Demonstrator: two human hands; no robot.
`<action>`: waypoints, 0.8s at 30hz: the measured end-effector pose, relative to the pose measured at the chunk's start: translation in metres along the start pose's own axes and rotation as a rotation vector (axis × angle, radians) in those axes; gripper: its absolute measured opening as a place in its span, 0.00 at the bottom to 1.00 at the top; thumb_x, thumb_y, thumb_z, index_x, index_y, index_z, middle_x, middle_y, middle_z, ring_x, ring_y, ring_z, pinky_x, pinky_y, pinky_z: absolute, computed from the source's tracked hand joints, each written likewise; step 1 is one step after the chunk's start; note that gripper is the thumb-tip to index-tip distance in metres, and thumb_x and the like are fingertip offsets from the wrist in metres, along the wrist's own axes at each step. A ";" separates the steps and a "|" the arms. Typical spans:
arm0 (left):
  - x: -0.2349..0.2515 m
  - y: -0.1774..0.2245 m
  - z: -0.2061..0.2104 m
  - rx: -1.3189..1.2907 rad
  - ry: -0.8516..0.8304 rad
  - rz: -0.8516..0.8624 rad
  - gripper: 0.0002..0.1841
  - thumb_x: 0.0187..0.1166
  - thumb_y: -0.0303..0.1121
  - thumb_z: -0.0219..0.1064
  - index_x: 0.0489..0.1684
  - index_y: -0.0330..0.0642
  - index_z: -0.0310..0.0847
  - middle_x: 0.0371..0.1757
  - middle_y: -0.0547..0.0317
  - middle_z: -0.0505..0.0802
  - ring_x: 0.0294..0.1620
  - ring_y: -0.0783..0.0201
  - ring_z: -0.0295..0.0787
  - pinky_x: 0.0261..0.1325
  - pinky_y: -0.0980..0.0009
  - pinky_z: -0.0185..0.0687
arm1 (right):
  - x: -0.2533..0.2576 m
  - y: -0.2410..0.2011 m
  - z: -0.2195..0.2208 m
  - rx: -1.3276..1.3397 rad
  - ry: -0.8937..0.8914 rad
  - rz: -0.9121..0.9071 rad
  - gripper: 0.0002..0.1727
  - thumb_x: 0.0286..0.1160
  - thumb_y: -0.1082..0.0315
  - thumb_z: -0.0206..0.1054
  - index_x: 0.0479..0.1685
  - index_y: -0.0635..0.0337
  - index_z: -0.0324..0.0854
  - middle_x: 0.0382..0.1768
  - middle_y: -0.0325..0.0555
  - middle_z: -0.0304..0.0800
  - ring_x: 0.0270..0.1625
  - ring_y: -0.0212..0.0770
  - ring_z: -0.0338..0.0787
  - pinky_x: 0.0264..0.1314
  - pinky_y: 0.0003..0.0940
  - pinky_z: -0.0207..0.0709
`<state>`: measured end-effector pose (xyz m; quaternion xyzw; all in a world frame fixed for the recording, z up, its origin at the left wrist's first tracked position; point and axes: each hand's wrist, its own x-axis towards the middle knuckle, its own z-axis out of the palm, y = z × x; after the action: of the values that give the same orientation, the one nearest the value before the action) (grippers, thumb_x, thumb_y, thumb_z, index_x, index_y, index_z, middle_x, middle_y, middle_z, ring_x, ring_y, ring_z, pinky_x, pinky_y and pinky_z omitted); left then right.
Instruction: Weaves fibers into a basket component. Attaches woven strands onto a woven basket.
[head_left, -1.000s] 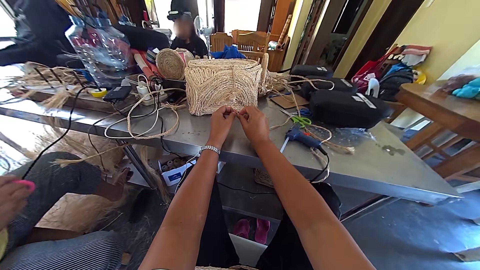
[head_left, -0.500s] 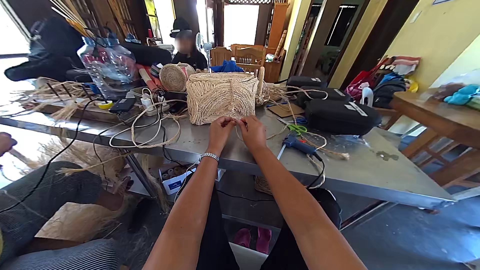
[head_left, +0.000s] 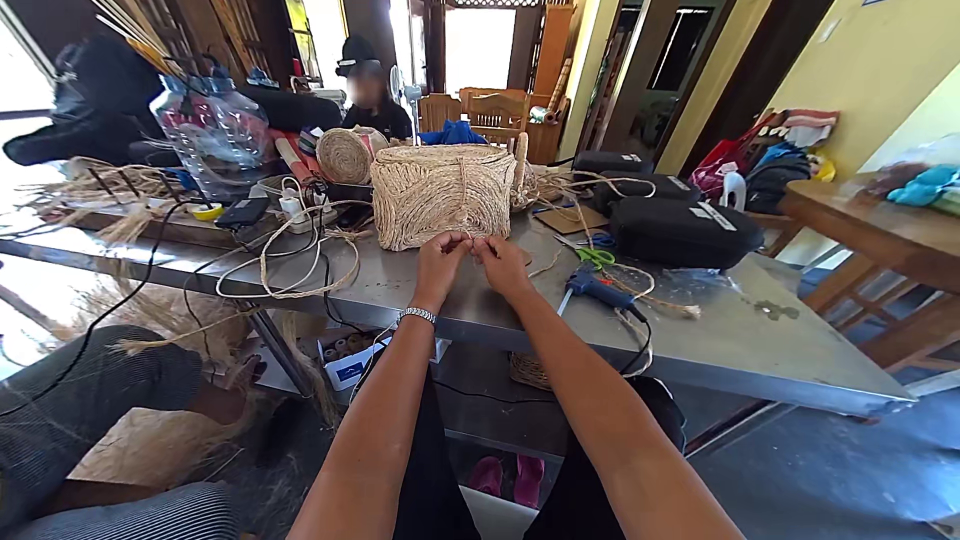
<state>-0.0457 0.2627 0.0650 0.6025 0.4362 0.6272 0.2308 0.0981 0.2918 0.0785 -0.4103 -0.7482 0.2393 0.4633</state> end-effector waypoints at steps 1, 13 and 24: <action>0.000 0.000 0.000 -0.032 -0.003 -0.001 0.08 0.83 0.33 0.69 0.51 0.40 0.88 0.46 0.58 0.93 0.44 0.71 0.88 0.55 0.69 0.83 | 0.000 0.000 -0.001 0.020 -0.015 0.016 0.21 0.95 0.61 0.53 0.52 0.70 0.86 0.43 0.54 0.92 0.45 0.44 0.90 0.56 0.45 0.82; -0.005 -0.007 -0.004 -0.122 0.027 -0.087 0.07 0.86 0.36 0.64 0.49 0.47 0.86 0.45 0.64 0.91 0.39 0.72 0.79 0.41 0.71 0.71 | 0.002 0.004 0.003 0.251 -0.183 0.137 0.23 0.93 0.54 0.56 0.48 0.65 0.88 0.35 0.41 0.90 0.25 0.28 0.76 0.30 0.27 0.73; 0.002 -0.005 0.000 -0.162 -0.024 -0.053 0.07 0.86 0.29 0.60 0.50 0.41 0.83 0.46 0.60 0.89 0.45 0.72 0.83 0.54 0.70 0.78 | -0.001 0.004 0.007 0.358 -0.097 0.104 0.28 0.85 0.67 0.67 0.79 0.66 0.61 0.46 0.53 0.92 0.36 0.39 0.92 0.41 0.35 0.87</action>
<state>-0.0467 0.2669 0.0621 0.5777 0.3968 0.6470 0.3006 0.0938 0.2932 0.0723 -0.3475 -0.6930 0.4117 0.4790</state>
